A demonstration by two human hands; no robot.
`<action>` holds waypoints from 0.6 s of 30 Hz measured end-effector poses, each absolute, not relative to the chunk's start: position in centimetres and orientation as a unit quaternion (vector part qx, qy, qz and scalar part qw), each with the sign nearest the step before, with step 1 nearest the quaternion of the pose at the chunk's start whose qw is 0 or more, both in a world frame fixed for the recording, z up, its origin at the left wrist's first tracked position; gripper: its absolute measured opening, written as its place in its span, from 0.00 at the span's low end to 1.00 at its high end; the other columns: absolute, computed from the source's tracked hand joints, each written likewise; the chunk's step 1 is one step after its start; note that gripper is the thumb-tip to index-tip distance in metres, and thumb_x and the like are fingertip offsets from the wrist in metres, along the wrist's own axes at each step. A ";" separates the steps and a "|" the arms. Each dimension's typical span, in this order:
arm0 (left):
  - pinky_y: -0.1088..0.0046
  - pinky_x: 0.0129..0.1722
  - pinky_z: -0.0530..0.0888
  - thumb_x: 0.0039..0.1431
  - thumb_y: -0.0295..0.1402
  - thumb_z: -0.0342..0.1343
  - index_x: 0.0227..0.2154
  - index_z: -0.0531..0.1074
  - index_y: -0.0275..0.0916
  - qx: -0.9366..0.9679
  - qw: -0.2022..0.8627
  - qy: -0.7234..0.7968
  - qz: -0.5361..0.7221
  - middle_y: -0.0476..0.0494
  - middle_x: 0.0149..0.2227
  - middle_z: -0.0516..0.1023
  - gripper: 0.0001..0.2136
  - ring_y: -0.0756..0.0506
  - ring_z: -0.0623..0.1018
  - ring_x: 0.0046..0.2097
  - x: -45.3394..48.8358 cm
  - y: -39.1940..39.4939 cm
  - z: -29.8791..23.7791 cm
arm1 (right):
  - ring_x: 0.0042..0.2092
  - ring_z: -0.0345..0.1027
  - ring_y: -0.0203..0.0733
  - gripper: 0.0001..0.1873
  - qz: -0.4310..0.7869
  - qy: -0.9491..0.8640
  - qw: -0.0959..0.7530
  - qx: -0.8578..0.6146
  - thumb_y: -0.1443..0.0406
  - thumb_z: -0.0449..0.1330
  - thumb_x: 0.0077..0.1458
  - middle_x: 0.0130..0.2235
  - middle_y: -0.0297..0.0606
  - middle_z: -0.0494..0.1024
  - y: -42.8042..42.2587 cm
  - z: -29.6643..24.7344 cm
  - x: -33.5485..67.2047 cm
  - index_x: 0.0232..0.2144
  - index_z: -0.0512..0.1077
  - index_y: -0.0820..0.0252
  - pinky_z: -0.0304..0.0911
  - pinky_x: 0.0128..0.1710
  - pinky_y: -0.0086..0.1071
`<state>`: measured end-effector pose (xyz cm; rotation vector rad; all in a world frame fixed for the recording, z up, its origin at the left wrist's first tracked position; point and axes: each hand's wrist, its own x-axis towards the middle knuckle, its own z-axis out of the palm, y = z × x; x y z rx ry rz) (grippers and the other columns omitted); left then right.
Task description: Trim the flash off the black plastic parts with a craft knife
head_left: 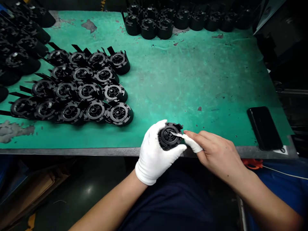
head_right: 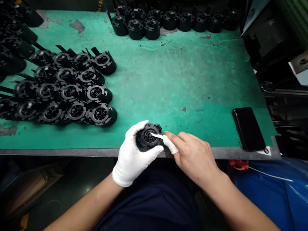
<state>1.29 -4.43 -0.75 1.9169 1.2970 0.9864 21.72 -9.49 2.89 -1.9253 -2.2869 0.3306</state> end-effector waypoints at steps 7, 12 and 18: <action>0.56 0.60 0.74 0.51 0.44 0.70 0.59 0.62 0.40 0.718 0.295 0.504 0.380 0.36 0.56 0.73 0.35 0.38 0.76 0.58 1.7 -4.8 -0.9 | 0.38 0.73 0.44 0.21 0.058 -0.730 0.047 -0.680 0.65 0.54 0.66 0.34 0.35 0.78 -8.4 2.5 21.2 0.58 0.74 0.48 0.59 0.32 0.34; 0.53 0.60 0.73 0.49 0.47 0.71 0.58 0.62 0.40 0.718 0.282 0.497 0.397 0.34 0.56 0.72 0.37 0.36 0.75 0.58 1.9 -4.9 -1.5 | 0.43 0.76 0.43 0.19 0.141 -0.728 0.117 -0.661 0.64 0.51 0.69 0.43 0.39 0.82 -9.6 3.0 22.3 0.57 0.74 0.53 0.67 0.41 0.34; 0.55 0.59 0.74 0.46 0.51 0.72 0.55 0.64 0.39 0.706 0.290 0.500 0.409 0.34 0.55 0.72 0.37 0.36 0.76 0.58 2.1 -4.9 -1.5 | 0.38 0.76 0.45 0.20 0.143 -0.753 0.040 -0.642 0.64 0.52 0.67 0.38 0.38 0.81 -12.1 3.7 22.6 0.58 0.73 0.50 0.67 0.35 0.35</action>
